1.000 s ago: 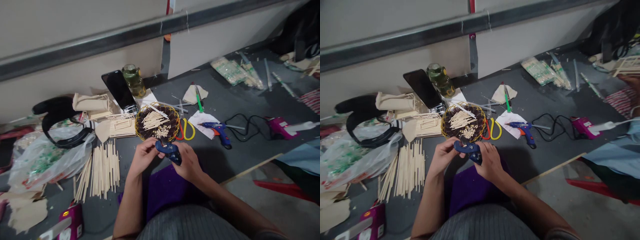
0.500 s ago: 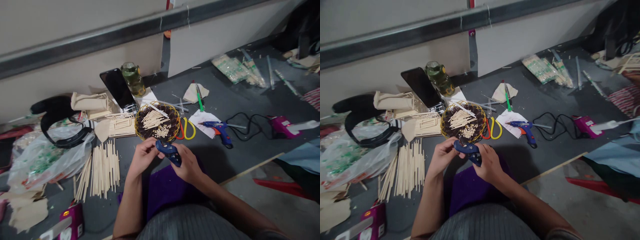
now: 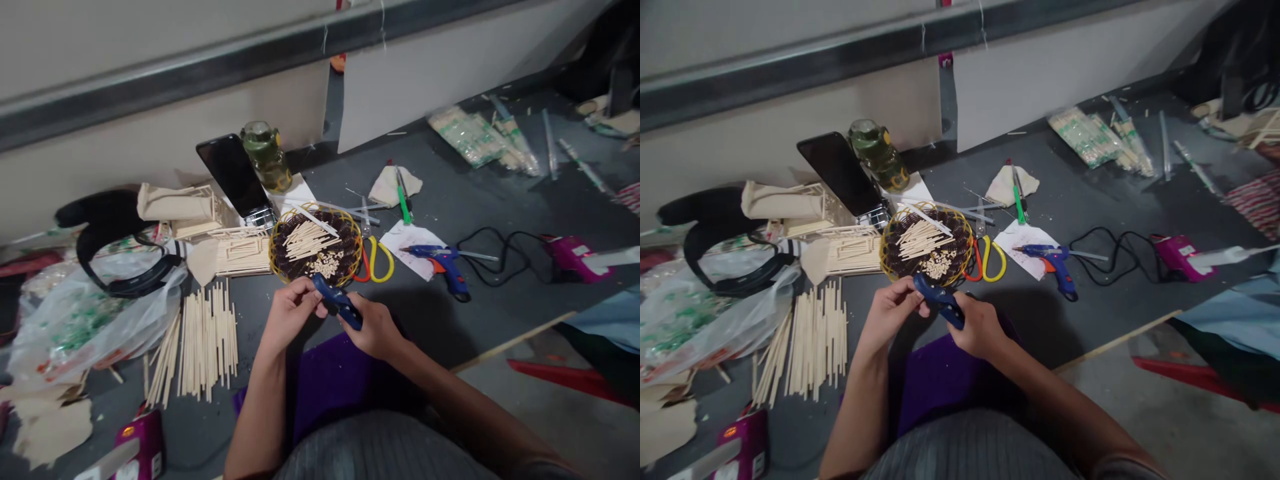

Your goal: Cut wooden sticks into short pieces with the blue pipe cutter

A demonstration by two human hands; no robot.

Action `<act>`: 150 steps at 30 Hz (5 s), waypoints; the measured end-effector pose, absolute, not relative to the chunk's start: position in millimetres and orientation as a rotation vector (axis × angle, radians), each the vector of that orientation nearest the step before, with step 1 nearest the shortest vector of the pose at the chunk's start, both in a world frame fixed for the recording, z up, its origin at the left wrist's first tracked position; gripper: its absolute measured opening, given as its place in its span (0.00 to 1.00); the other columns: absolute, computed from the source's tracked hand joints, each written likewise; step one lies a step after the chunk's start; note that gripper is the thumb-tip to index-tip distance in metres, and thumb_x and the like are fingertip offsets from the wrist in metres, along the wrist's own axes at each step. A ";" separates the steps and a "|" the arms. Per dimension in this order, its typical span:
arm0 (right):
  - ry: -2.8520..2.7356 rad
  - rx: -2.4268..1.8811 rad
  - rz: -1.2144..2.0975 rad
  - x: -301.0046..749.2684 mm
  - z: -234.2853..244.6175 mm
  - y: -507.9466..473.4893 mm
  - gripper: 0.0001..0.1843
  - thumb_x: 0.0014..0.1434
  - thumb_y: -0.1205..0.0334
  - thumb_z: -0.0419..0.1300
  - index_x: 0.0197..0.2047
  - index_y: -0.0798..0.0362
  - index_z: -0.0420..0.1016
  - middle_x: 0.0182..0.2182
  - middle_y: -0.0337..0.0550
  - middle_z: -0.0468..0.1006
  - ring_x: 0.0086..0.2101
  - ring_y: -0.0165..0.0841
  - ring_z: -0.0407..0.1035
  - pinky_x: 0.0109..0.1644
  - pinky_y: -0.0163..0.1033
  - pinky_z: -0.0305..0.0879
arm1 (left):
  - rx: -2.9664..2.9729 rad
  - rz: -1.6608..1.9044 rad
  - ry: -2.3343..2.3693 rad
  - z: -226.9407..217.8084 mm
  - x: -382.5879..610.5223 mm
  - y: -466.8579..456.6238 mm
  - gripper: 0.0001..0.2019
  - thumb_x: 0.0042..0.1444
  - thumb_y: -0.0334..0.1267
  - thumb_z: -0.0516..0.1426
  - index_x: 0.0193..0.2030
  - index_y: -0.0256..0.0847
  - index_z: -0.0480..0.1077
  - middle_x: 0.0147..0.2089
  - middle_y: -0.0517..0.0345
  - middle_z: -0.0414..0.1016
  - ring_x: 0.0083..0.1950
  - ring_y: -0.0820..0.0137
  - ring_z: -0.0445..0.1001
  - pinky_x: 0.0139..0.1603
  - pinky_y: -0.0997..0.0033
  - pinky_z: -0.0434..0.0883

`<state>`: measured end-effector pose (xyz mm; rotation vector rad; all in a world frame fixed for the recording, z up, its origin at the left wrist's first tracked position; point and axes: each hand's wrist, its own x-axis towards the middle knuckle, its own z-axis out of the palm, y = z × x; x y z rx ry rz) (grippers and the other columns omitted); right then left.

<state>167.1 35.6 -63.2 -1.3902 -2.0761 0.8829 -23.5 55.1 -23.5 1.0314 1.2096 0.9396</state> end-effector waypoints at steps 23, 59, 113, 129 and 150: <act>-2.041 -1.402 1.015 166.0 -46.8 29.5 0.07 0.54 0.68 0.55 0.36 0.48 0.62 0.25 0.36 0.72 0.25 0.32 0.69 0.31 0.33 0.61 | 1.579 0.942 1.379 -9.4 -22.0 48.1 0.19 0.60 0.33 0.56 0.17 0.39 0.66 0.18 0.61 0.67 0.22 0.74 0.67 0.28 0.75 0.61; -2.056 -1.442 0.876 165.5 -52.1 29.2 0.07 0.52 0.68 0.54 0.33 0.48 0.60 0.22 0.35 0.73 0.24 0.34 0.72 0.29 0.33 0.60 | 1.046 0.846 1.196 -23.7 -11.2 50.1 0.18 0.58 0.53 0.54 0.28 0.40 0.63 0.22 0.67 0.52 0.23 0.76 0.51 0.24 0.75 0.50; -2.031 -1.344 0.925 161.5 -66.2 38.2 0.03 0.58 0.63 0.54 0.34 0.49 0.60 0.20 0.36 0.70 0.21 0.32 0.68 0.27 0.33 0.57 | 0.294 0.958 0.879 -24.4 3.4 54.3 0.21 0.48 0.42 0.63 0.19 0.40 0.53 0.15 0.73 0.45 0.13 0.85 0.42 0.13 0.84 0.42; -2.053 -1.327 1.128 163.0 -69.6 49.5 0.08 0.54 0.68 0.54 0.31 0.48 0.56 0.18 0.33 0.65 0.19 0.29 0.64 0.26 0.32 0.53 | 0.368 0.956 1.029 -21.0 3.2 59.0 0.22 0.46 0.47 0.64 0.19 0.39 0.55 0.16 0.72 0.47 0.16 0.86 0.42 0.16 0.83 0.42; -1.976 -1.240 1.143 157.9 -74.4 52.2 0.01 0.58 0.63 0.54 0.34 0.50 0.64 0.22 0.36 0.69 0.22 0.30 0.64 0.29 0.33 0.58 | 0.447 1.007 1.099 -27.4 2.3 57.7 0.23 0.45 0.49 0.63 0.20 0.41 0.52 0.16 0.73 0.45 0.16 0.84 0.41 0.16 0.82 0.41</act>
